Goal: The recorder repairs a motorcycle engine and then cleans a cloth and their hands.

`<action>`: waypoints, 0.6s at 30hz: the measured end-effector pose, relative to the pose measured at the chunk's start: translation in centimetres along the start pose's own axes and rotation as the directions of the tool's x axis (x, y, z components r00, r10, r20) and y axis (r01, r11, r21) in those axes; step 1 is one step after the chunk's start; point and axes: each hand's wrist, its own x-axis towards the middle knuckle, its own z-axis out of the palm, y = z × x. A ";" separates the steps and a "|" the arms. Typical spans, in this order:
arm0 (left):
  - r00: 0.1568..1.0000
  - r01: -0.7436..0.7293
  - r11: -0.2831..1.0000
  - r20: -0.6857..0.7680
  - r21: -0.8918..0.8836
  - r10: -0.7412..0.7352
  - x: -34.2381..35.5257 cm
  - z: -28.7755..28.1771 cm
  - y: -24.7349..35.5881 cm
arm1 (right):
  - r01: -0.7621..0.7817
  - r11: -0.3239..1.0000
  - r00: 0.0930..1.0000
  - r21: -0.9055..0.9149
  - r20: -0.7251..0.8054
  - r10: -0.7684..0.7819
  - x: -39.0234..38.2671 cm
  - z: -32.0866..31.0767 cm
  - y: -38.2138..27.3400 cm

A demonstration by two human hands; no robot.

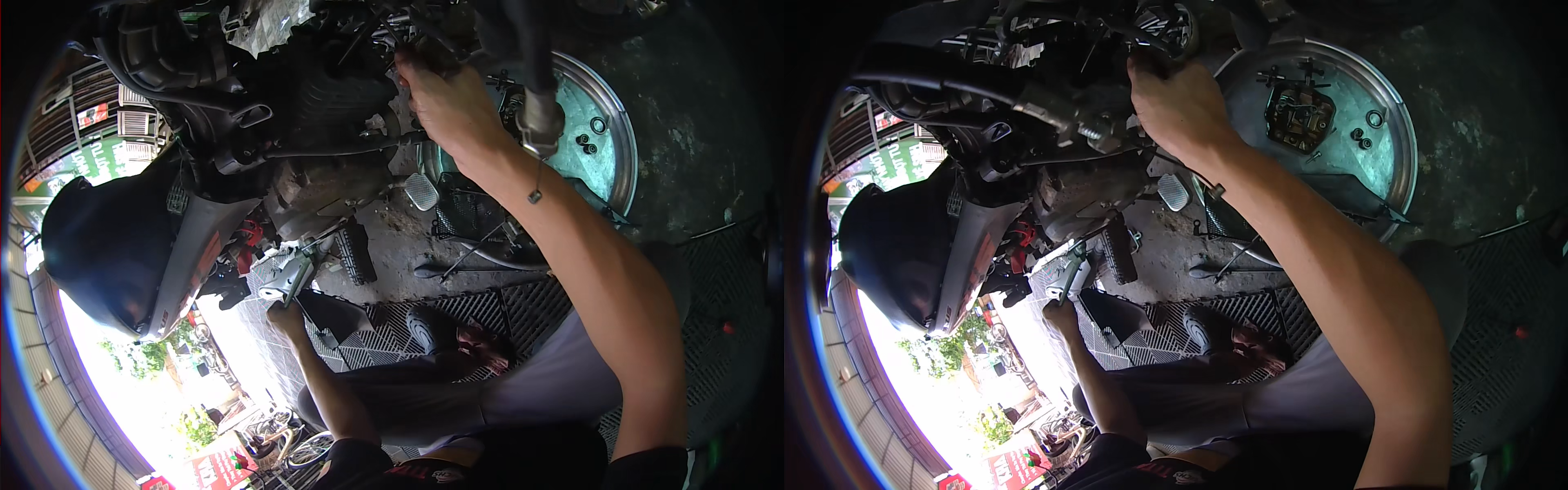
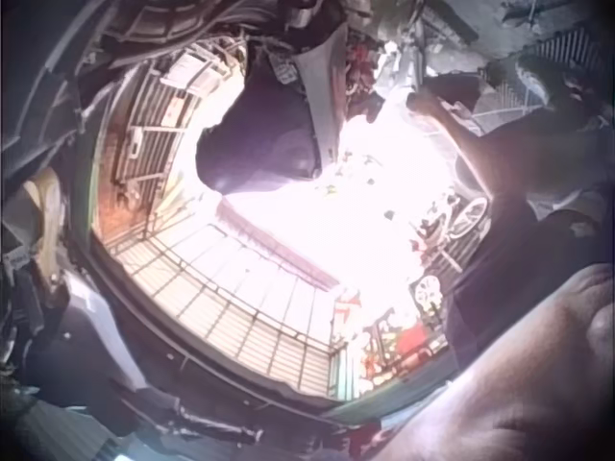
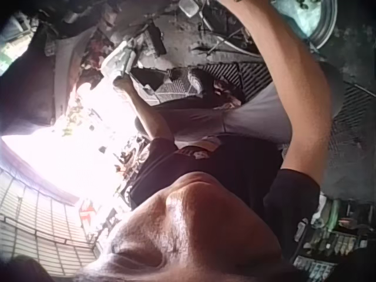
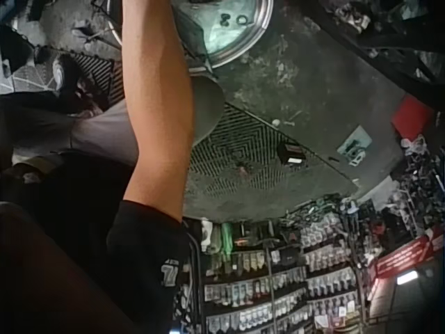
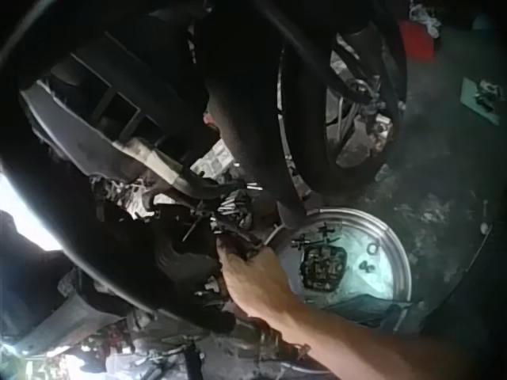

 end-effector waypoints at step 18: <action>0.982 0.101 0.995 0.161 0.014 -0.102 -0.6 4.2 0.2 | -0.086 0.964 0.995 0.253 0.069 0.070 0.7 -0.5 0.9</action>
